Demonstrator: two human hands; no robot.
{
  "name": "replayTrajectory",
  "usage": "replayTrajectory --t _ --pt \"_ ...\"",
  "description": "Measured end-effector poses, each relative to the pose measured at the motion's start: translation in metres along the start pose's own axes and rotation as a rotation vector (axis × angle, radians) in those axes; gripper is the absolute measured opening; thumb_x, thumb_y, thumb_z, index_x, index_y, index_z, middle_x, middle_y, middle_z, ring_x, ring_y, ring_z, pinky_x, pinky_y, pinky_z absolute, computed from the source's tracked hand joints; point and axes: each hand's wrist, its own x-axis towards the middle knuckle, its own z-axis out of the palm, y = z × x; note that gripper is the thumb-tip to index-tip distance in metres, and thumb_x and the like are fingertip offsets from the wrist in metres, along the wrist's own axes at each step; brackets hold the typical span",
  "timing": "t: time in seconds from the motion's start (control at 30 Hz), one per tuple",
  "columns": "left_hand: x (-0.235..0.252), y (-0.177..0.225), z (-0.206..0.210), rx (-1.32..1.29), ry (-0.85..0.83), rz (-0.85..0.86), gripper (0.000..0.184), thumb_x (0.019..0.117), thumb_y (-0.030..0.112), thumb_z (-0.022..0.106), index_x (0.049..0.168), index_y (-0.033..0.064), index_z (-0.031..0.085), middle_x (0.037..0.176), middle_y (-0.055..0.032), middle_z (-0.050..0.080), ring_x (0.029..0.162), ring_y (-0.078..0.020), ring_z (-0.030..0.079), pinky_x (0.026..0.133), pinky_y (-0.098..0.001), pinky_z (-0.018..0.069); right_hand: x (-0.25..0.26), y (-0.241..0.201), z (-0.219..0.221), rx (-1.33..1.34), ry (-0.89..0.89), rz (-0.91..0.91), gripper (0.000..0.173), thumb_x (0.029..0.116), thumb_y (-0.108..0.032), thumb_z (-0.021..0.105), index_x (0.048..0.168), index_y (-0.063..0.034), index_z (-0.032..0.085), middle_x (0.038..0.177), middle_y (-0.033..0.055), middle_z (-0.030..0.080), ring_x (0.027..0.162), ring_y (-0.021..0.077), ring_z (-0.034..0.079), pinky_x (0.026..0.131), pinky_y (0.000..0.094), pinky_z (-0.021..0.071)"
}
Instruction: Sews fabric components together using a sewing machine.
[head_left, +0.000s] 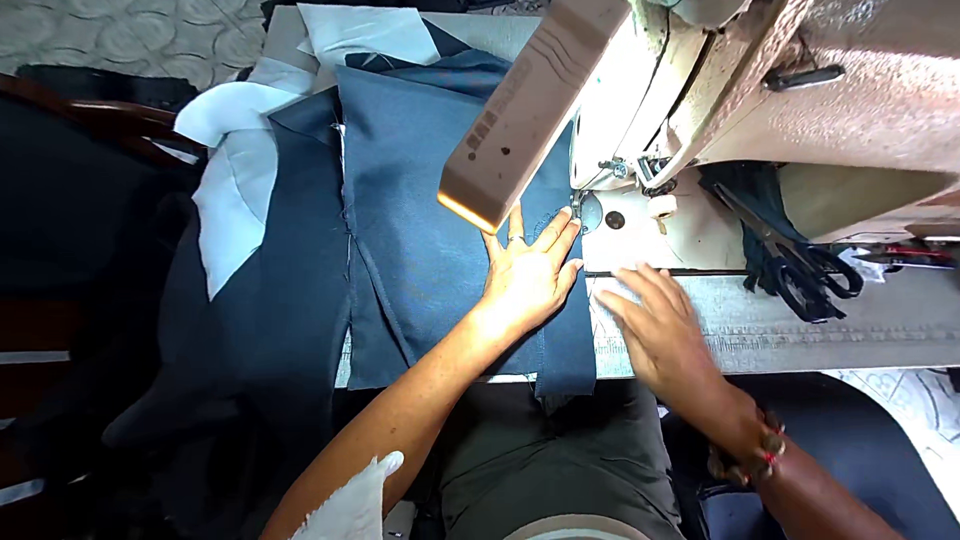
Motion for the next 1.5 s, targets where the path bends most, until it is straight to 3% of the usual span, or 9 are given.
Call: replayTrajectory --t 0.2,0.7,0.93,1.03,1.1,1.23,1.3,1.43,1.5 --pt "0.001 -0.002 0.001 -0.005 0.062 0.005 0.051 0.1061 0.042 0.04 0.145 0.0132 0.056 0.161 -0.002 0.044 0.152 -0.0523 0.022 0.106 -0.0867 0.004 -0.029 -0.011 0.014 0.076 -0.034 -0.149 0.042 0.0938 -0.001 0.047 0.119 -0.0185 0.075 0.134 0.0017 0.07 0.136 0.0358 0.055 0.111 0.0677 0.0342" --pt "0.039 -0.014 -0.004 0.012 0.017 -0.039 0.052 0.104 0.046 0.038 0.138 0.012 0.058 0.16 -0.0029 0.046 0.154 -0.0497 0.019 0.108 -0.0845 0.0016 0.004 -0.002 0.024 0.037 0.045 -0.138 0.037 0.0889 0.002 0.05 0.108 -0.0123 0.078 0.123 0.0068 0.074 0.127 0.0345 0.063 0.112 0.0705 0.0314" --pt "0.039 -0.015 -0.01 0.074 0.046 0.03 0.052 0.105 0.043 0.041 0.143 0.0099 0.056 0.163 -0.0096 0.04 0.155 -0.0482 0.016 0.11 -0.0826 -0.0009 0.002 0.002 0.023 0.136 0.061 -0.053 0.039 0.0954 -0.003 0.047 0.118 -0.0138 0.077 0.133 0.0064 0.07 0.137 0.038 0.054 0.114 0.0693 0.0302" --pt "-0.001 0.007 -0.019 0.074 0.245 0.234 0.028 0.0971 0.021 0.062 0.116 0.0028 0.071 0.147 -0.0217 0.055 0.148 -0.0496 0.034 0.114 -0.0798 0.0146 0.002 0.006 0.019 0.274 0.177 0.035 0.032 0.0982 -0.006 0.05 0.119 -0.0029 0.074 0.129 0.0136 0.07 0.134 0.0365 0.057 0.116 0.0552 0.0379" --pt "-0.036 0.02 -0.017 0.042 0.321 0.341 0.017 0.0928 0.023 0.069 0.093 0.0075 0.075 0.111 -0.0146 0.072 0.119 -0.0384 0.062 0.104 -0.0624 0.0417 0.0 0.01 0.017 0.401 0.272 0.126 0.029 0.095 -0.003 0.055 0.119 0.0052 0.07 0.127 0.0178 0.07 0.132 0.0322 0.058 0.115 0.0444 0.0424" --pt "-0.074 0.018 0.01 -0.027 0.297 0.335 0.02 0.095 0.029 0.068 0.091 0.0122 0.078 0.086 -0.0046 0.07 0.088 -0.0247 0.065 0.082 -0.0432 0.0468 -0.001 0.009 0.016 0.471 0.327 0.204 0.032 0.0919 0.001 0.058 0.122 0.0096 0.066 0.128 0.0206 0.068 0.133 0.0289 0.058 0.115 0.0388 0.0436" --pt "-0.074 0.012 0.017 -0.191 0.363 0.286 0.018 0.0957 0.023 0.068 0.088 0.0101 0.078 0.086 -0.0052 0.07 0.089 -0.0234 0.064 0.081 -0.0404 0.0462 -0.002 0.008 0.016 0.448 0.326 0.202 0.031 0.0917 0.001 0.058 0.121 0.0091 0.067 0.128 0.0211 0.068 0.132 0.0297 0.058 0.114 0.0387 0.0436" --pt "-0.072 0.009 -0.001 -0.629 0.494 0.117 0.019 0.1013 0.011 0.058 0.094 -0.0015 0.069 0.11 -0.0128 0.072 0.12 -0.02 0.064 0.107 -0.0377 0.0473 -0.002 0.007 0.015 0.455 0.342 0.201 0.031 0.0927 0.001 0.058 0.121 0.0093 0.066 0.13 0.0225 0.066 0.131 0.0275 0.059 0.112 0.0356 0.0452" --pt "-0.072 0.008 -0.011 -0.717 0.545 0.061 0.02 0.1038 0.008 0.054 0.099 -0.0057 0.067 0.112 -0.0133 0.071 0.12 -0.0164 0.064 0.107 -0.0333 0.0493 -0.002 0.006 0.014 0.474 0.357 0.199 0.032 0.0931 0.002 0.058 0.123 0.0101 0.065 0.131 0.0228 0.065 0.131 0.0253 0.059 0.111 0.0332 0.0458"
